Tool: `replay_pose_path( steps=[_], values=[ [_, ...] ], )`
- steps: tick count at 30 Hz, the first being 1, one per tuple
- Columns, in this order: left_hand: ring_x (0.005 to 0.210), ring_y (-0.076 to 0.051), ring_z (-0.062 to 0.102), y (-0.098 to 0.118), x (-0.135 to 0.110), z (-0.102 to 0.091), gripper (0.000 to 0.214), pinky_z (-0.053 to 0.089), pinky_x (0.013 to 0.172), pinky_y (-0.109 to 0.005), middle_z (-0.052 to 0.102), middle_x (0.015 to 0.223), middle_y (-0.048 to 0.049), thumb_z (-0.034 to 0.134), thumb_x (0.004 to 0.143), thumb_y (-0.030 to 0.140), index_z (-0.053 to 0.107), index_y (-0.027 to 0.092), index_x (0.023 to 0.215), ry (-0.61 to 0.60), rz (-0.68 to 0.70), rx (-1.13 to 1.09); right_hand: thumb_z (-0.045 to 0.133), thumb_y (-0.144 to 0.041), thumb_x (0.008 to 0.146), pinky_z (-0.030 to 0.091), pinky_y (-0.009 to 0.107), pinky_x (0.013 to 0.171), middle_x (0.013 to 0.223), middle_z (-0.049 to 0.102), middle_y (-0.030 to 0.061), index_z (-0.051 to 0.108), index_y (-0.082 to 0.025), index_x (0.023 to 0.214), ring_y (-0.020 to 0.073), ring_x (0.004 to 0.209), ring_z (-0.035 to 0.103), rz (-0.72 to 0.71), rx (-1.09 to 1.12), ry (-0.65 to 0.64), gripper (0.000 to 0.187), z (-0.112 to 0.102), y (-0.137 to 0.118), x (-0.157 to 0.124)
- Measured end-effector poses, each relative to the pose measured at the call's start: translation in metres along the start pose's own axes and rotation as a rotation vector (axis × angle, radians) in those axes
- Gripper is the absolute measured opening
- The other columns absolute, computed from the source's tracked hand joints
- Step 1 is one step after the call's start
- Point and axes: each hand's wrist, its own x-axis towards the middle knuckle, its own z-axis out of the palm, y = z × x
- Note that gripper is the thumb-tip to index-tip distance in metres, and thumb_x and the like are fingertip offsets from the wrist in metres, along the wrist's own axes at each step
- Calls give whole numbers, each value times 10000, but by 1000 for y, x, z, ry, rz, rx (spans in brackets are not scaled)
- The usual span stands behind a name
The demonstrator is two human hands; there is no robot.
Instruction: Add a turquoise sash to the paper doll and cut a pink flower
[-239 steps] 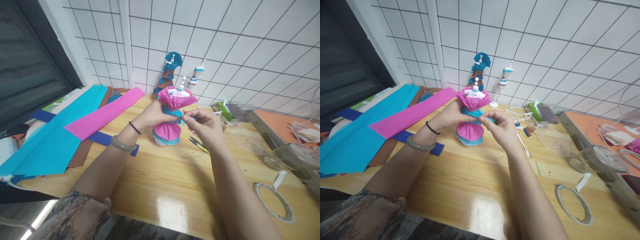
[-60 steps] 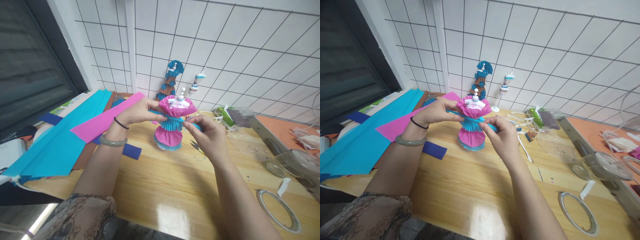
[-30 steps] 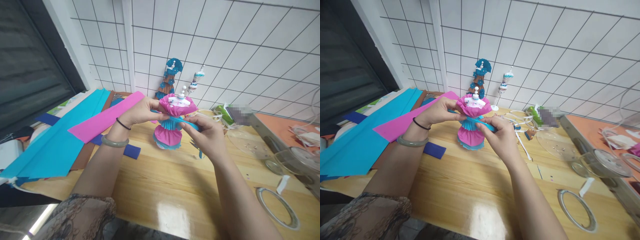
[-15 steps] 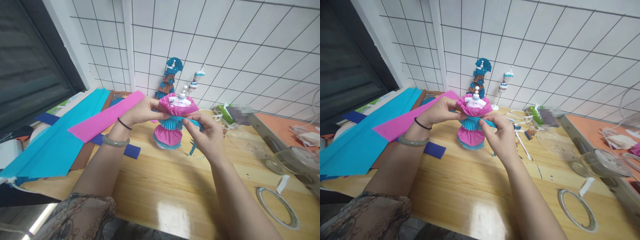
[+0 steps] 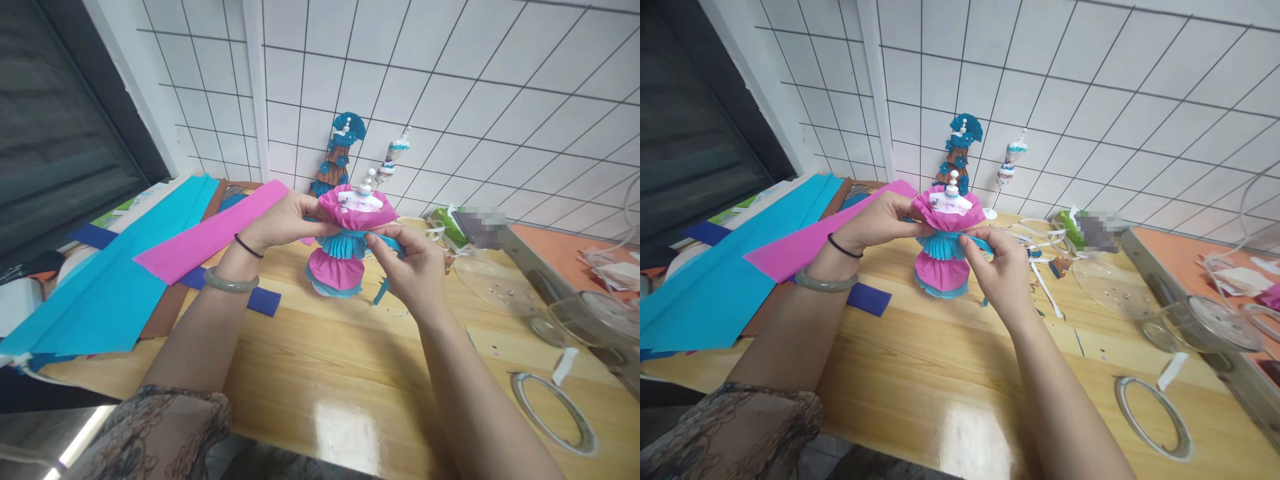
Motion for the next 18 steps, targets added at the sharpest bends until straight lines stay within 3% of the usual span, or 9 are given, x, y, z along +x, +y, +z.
replay_pose_path(
  steps=[18],
  values=[
    [864, -183, 641, 1, 2, 2, 285, 530, 750, -263, 708, 873, -38, 688, 693, 382, 713, 176, 889, 21, 21, 36, 654, -311, 760, 455, 261, 583, 682, 677, 13, 682, -172, 748, 143, 618, 596, 48, 171, 7, 143, 3, 8, 1]
  ],
)
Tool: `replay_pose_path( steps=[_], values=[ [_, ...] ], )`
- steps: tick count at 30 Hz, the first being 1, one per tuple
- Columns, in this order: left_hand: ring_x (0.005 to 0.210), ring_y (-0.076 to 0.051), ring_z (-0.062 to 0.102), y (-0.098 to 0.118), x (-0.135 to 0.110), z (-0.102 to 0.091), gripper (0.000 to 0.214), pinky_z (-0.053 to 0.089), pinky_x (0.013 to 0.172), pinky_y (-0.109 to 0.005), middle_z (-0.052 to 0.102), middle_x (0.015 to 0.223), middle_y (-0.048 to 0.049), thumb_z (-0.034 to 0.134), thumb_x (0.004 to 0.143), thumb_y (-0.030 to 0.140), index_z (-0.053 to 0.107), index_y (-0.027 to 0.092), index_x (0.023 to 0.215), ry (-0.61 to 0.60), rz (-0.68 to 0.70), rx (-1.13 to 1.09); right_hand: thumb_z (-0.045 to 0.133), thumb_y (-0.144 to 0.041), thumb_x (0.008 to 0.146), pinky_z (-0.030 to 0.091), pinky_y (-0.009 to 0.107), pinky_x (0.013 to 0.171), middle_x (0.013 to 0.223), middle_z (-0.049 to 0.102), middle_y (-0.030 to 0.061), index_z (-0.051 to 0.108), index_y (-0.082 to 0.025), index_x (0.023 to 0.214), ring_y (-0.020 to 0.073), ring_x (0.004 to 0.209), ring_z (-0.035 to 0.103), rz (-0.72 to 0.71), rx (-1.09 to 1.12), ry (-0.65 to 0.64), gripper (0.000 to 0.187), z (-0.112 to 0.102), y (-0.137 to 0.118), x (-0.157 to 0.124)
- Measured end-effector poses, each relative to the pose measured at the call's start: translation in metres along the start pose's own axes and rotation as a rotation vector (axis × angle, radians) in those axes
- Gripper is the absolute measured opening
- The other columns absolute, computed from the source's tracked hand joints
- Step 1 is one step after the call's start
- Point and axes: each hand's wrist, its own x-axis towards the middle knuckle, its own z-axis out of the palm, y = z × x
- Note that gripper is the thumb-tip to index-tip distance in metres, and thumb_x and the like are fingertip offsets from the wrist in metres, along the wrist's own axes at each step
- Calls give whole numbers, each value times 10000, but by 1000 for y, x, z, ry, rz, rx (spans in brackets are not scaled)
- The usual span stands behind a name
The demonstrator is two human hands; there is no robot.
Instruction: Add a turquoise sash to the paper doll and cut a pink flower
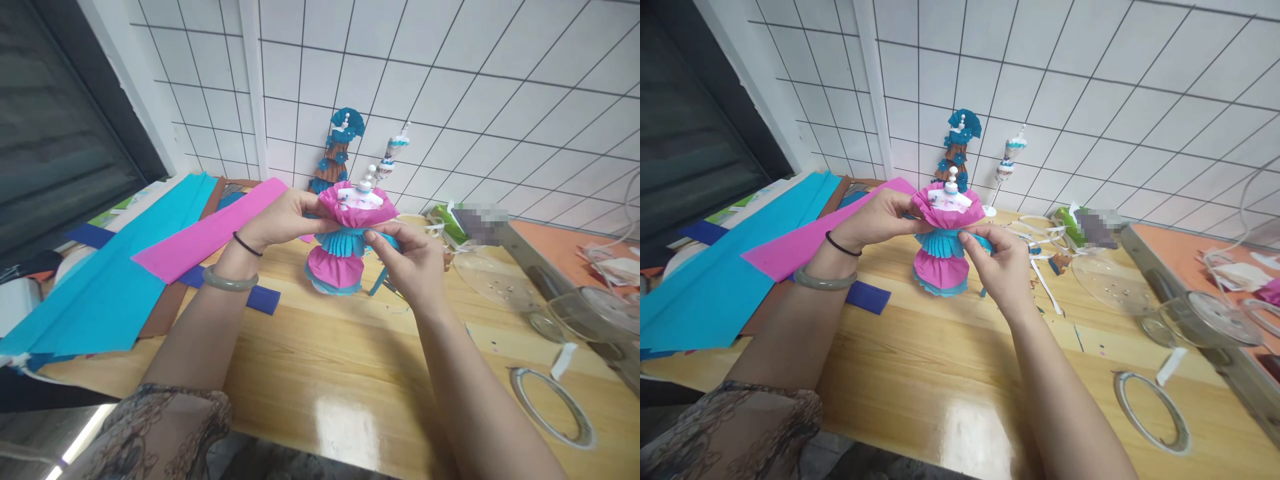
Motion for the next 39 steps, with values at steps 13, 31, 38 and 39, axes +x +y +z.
replay_pose_path(
  steps=[13, 31, 38, 39],
  values=[
    [918, -211, 622, 4, 0, -1, 365, 511, 804, -311, 692, 942, -54, 662, 709, 412, 687, 154, 966, -43, -14, -5, 659, -353, 748, 462, 283, 581, 676, 680, 20, 688, -177, 740, 154, 611, 593, 18, -3, 12, 178, 1, 3, 1],
    [939, -216, 619, -3, 1, 1, 364, 505, 813, -309, 697, 942, -67, 689, 683, 416, 694, 157, 938, 10, -24, -88, 678, -330, 733, 468, 278, 606, 692, 671, 13, 686, -182, 735, 151, 636, 591, 55, 144, 1, 149, 5, 7, 3],
    [921, -218, 628, -10, 2, 1, 359, 518, 798, -309, 698, 937, -66, 710, 660, 405, 696, 152, 913, 14, -48, -129, 665, -362, 742, 479, 295, 630, 684, 661, 17, 683, -180, 754, 159, 645, 594, 101, 132, -17, 184, 3, 9, 3],
    [920, -218, 629, -11, 2, 1, 350, 520, 797, -307, 699, 935, -66, 711, 661, 399, 697, 151, 909, 16, -51, -135, 667, -359, 741, 479, 293, 629, 685, 661, 16, 684, -179, 755, 157, 642, 593, 103, 136, -19, 181, 3, 9, 3]
  ],
)
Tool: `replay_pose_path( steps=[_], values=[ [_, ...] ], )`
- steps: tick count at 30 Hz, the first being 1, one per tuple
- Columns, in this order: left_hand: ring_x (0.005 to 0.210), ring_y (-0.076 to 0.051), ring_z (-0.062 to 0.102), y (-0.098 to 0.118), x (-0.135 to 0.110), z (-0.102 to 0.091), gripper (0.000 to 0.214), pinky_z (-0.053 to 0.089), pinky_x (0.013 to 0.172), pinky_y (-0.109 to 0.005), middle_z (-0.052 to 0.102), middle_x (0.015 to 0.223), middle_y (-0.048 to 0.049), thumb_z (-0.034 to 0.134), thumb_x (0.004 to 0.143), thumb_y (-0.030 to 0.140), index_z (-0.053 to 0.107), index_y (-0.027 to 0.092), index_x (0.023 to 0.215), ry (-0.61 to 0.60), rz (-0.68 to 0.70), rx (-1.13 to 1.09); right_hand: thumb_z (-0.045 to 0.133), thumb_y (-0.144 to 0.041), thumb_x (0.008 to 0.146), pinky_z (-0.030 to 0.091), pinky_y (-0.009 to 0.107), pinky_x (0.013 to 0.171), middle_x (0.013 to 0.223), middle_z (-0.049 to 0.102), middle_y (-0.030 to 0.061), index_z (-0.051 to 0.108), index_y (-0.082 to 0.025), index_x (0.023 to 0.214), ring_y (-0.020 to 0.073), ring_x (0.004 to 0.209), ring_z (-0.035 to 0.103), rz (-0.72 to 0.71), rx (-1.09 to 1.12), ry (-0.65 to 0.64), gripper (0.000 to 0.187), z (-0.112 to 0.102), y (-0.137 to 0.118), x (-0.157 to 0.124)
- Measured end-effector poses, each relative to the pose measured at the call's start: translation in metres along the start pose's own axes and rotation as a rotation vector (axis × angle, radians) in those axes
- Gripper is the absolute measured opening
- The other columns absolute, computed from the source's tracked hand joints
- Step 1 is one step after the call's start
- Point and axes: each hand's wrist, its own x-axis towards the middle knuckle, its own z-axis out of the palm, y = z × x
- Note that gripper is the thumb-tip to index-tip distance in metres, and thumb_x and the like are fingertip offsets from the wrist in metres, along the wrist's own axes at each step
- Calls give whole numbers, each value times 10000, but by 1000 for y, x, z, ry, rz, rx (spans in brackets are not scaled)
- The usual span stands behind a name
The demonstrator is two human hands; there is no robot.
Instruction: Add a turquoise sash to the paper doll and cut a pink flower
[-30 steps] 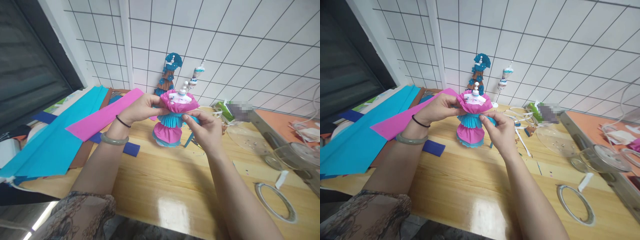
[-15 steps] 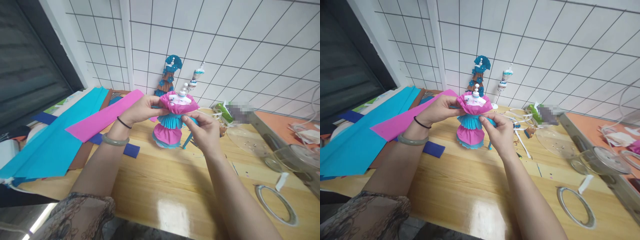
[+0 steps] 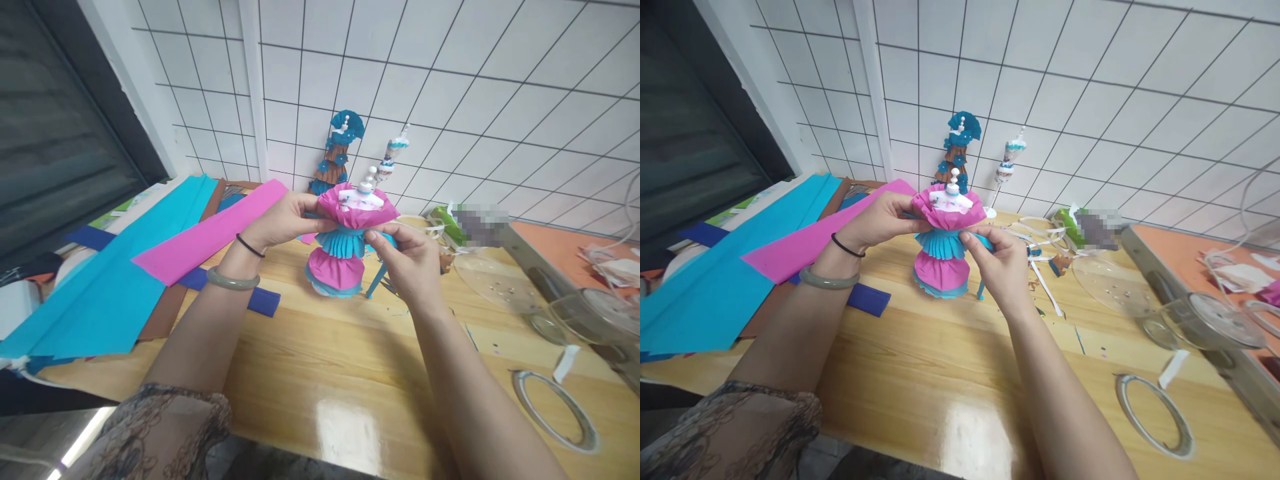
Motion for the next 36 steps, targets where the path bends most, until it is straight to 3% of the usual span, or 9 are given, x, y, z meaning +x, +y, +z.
replay_pose_path(
  steps=[16, 36],
  values=[
    [940, -230, 630, -11, 2, 1, 318, 519, 829, -336, 707, 929, -51, 718, 659, 354, 709, 172, 919, 31, -22, -74, 686, -365, 719, 495, 297, 608, 716, 681, 26, 691, -184, 764, 159, 649, 604, 37, 27, 28, 186, 0, 3, 1],
    [945, -232, 615, -16, 6, 6, 396, 499, 831, -363, 687, 980, -82, 720, 653, 379, 683, 139, 966, 24, 10, -153, 702, -335, 711, 427, 255, 544, 654, 637, -3, 698, -190, 764, 118, 564, 531, 58, 50, 24, 154, -1, 4, 1]
  ],
)
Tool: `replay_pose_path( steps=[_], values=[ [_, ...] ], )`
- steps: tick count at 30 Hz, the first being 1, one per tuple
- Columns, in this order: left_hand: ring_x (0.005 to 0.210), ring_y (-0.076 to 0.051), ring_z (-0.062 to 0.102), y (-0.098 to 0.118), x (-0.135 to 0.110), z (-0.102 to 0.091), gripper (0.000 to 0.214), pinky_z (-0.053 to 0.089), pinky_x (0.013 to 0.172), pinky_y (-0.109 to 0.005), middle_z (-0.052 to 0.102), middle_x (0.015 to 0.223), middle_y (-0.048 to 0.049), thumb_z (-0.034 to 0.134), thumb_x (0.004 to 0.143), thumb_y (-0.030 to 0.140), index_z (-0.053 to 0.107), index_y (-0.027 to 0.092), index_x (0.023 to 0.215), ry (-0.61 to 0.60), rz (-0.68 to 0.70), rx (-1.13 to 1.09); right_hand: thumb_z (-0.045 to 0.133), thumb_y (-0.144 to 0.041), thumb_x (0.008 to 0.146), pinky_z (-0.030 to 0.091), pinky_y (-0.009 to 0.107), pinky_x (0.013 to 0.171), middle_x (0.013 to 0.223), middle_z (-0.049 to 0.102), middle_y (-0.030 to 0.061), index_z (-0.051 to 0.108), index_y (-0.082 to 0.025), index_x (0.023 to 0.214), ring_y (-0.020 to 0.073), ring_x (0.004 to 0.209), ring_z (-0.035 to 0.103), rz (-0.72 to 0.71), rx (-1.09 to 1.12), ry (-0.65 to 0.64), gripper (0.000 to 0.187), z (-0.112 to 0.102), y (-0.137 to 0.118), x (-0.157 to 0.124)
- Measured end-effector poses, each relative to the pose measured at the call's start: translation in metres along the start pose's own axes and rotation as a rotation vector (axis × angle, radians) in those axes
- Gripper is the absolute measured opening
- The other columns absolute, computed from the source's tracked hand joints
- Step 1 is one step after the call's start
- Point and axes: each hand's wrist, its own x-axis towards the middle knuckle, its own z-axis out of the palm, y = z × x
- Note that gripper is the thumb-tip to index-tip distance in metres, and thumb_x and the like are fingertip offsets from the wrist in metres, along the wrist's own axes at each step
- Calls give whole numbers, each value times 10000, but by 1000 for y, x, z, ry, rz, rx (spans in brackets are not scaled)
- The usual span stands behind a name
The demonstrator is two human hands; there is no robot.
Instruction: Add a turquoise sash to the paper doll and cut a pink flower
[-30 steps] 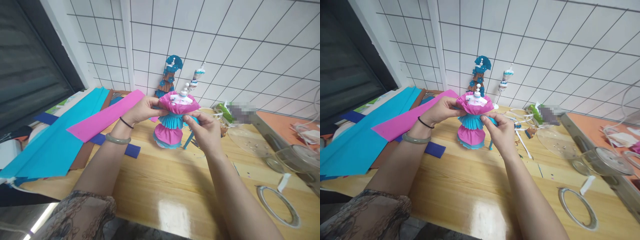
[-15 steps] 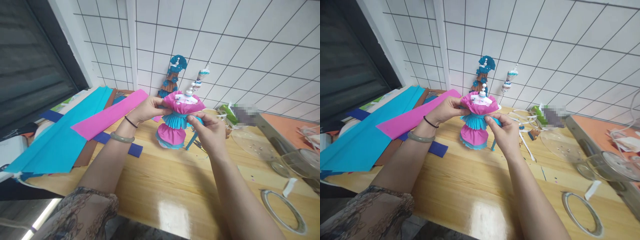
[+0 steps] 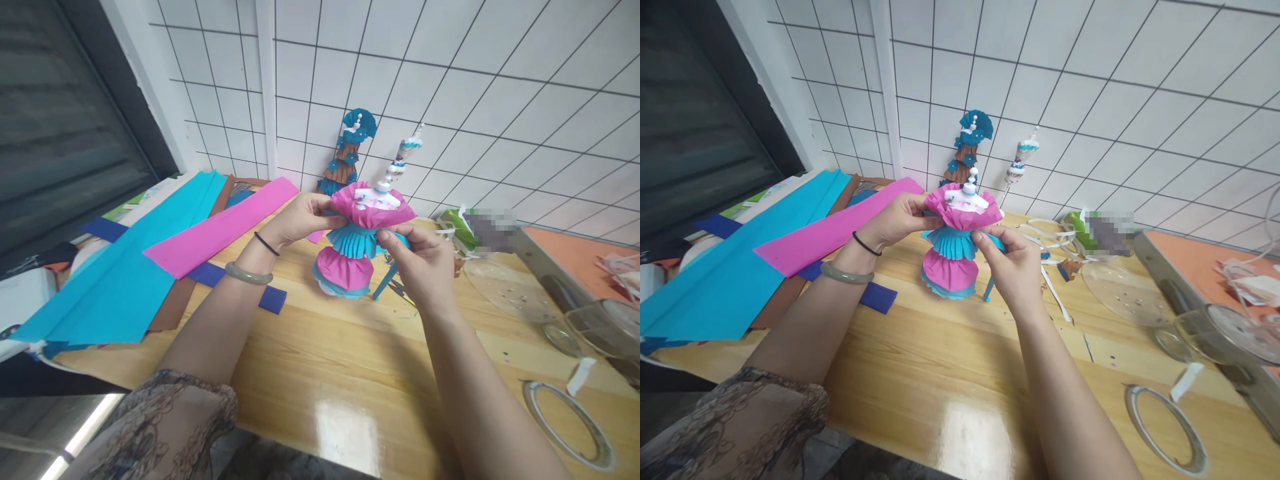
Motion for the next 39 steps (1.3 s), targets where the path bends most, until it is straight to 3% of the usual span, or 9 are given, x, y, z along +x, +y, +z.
replay_pose_path(
  steps=[25, 39],
  values=[
    [944, -225, 611, -16, 7, 8, 319, 494, 833, -383, 681, 962, -64, 698, 699, 310, 667, 160, 979, -9, 7, -184, 720, -326, 689, 485, 262, 539, 644, 674, 5, 714, -185, 743, 131, 547, 583, 30, 47, 42, 151, 1, -1, 1],
    [988, -229, 592, -12, 6, 9, 317, 468, 879, -395, 667, 1014, -64, 698, 700, 317, 670, 162, 974, -15, -7, -203, 722, -329, 692, 485, 237, 521, 626, 660, -2, 702, -188, 729, 122, 554, 586, 58, 60, 3, 147, -1, -3, 2]
  ],
)
